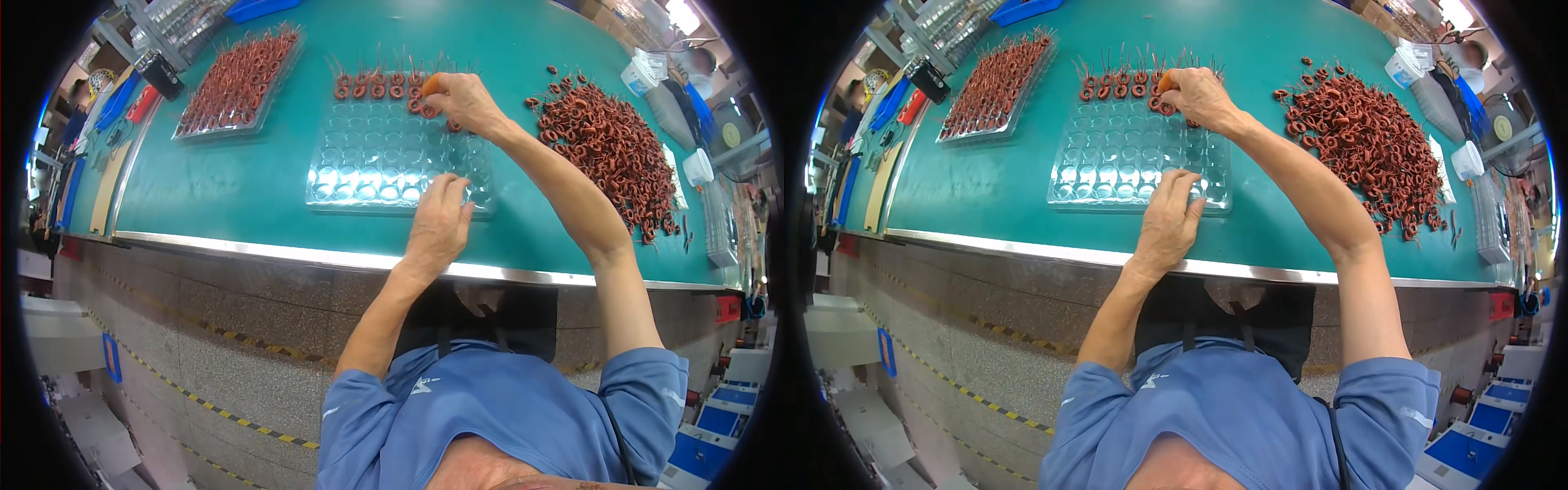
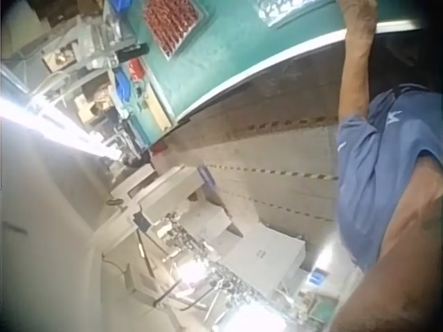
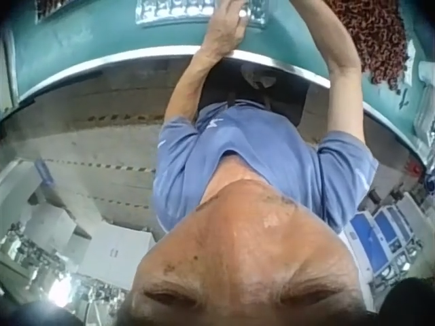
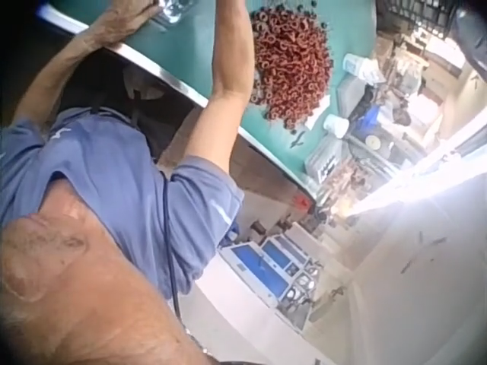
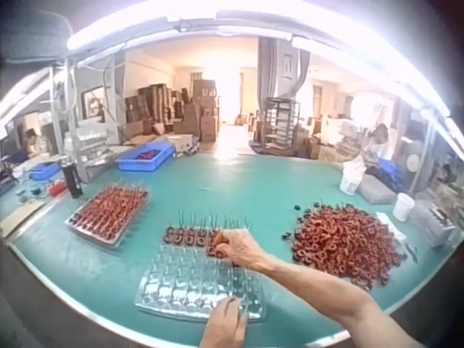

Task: Assembling small toroidal electronic components by winding wire and placing them into a plastic tray.

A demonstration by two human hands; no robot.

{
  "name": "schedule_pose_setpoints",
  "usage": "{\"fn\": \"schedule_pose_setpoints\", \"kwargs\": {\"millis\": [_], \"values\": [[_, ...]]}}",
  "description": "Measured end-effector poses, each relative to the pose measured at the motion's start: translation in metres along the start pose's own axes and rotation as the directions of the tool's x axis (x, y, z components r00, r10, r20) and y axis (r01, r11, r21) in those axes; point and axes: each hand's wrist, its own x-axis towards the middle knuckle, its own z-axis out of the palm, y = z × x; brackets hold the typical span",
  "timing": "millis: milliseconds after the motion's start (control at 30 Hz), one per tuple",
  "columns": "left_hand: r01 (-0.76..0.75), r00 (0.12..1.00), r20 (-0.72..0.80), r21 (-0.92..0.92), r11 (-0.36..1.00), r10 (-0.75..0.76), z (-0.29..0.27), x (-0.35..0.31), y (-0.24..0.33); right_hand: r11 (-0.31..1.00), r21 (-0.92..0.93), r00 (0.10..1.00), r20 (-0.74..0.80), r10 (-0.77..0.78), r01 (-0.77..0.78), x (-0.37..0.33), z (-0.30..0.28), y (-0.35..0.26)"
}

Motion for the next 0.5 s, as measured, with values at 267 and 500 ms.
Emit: {"fn": "schedule_pose_setpoints", "kwargs": {"millis": [267, 500], "values": [[-0.009, 1.000, 0.017, 0.009, 1.000, 0.009, 0.000, 0.004, -0.004, 0.984, 0.086, 0.981, 0.125, 0.145, -0.156, -0.007, -0.008, 0.014], [0.013, 0.998, 0.055, -0.019, 1.000, -0.012, 0.001, 0.006, -0.003, 0.847, -0.530, 0.999, -0.001, 0.033, -0.028, 0.008, -0.112, 0.077]]}}
